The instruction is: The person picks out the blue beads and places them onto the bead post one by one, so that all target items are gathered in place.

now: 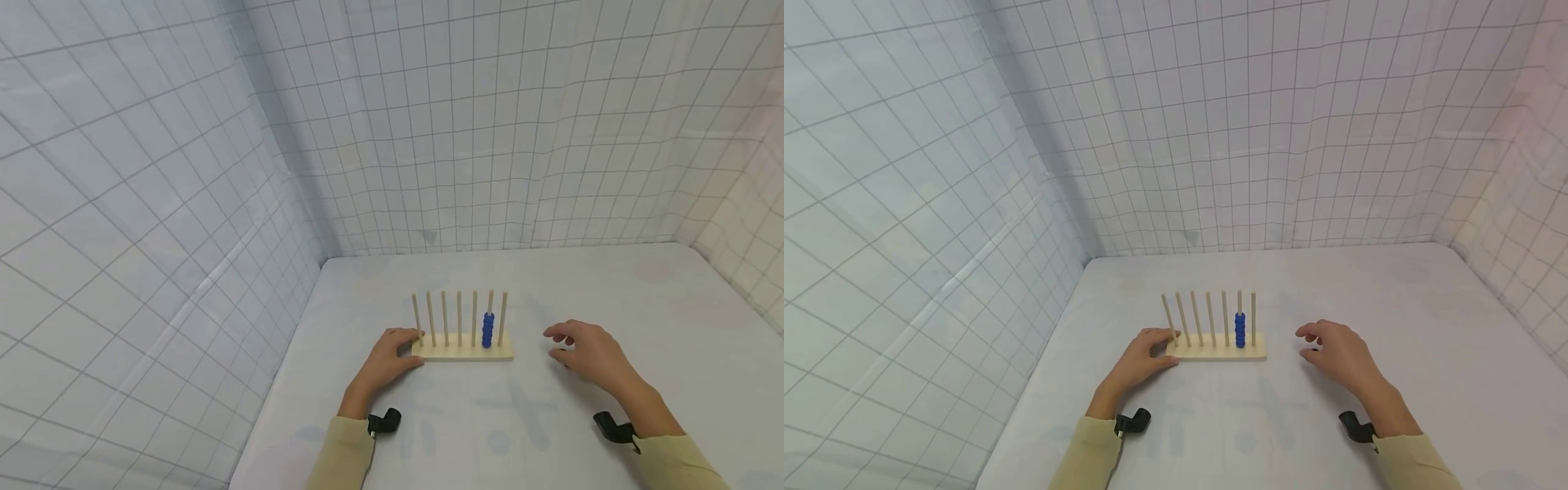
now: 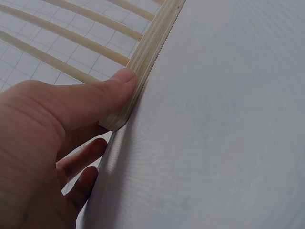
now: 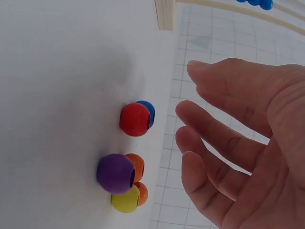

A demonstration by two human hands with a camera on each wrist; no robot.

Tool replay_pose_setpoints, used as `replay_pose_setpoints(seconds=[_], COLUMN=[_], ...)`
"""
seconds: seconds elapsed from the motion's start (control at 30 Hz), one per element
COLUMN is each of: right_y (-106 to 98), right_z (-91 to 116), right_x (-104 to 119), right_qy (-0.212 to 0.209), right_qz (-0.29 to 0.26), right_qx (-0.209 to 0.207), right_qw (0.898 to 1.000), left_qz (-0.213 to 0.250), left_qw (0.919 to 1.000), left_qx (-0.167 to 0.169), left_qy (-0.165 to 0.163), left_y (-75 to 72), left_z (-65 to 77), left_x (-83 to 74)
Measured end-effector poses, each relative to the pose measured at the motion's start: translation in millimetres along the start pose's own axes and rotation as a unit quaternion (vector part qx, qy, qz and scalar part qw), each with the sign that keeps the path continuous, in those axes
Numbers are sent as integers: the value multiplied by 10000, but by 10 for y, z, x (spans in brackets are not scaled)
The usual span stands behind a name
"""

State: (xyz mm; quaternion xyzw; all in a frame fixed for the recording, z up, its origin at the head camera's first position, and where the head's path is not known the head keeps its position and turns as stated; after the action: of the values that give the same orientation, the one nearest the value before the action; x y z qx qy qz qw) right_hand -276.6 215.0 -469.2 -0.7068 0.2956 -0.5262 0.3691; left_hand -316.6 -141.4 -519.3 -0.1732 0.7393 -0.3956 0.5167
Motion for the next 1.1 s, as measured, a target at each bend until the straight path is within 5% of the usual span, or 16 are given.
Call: replay_pose_setpoints(seconds=[1.1], right_y=[184], right_z=[-6], right_x=[-139], right_qy=[338], right_qz=[178], right_qx=[553], right_qw=[9977], left_qz=[129], left_qw=[9999], left_qx=[-34], left_qy=[-34], left_y=[-23], left_z=[11], left_x=[-9])
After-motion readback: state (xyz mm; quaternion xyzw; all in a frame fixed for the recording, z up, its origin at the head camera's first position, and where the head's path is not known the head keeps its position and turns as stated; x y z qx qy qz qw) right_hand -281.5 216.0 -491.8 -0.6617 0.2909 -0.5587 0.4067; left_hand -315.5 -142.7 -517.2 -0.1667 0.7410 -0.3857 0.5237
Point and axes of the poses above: each hand's wrist, its own z-axis away from the middle knuckle, its own y-axis out of the palm, x = y × z, the point moved 10 cm from there along -z, towards the middle knuckle, and after that the axes turned 4 degrees about -z, right-handed, at the moved point
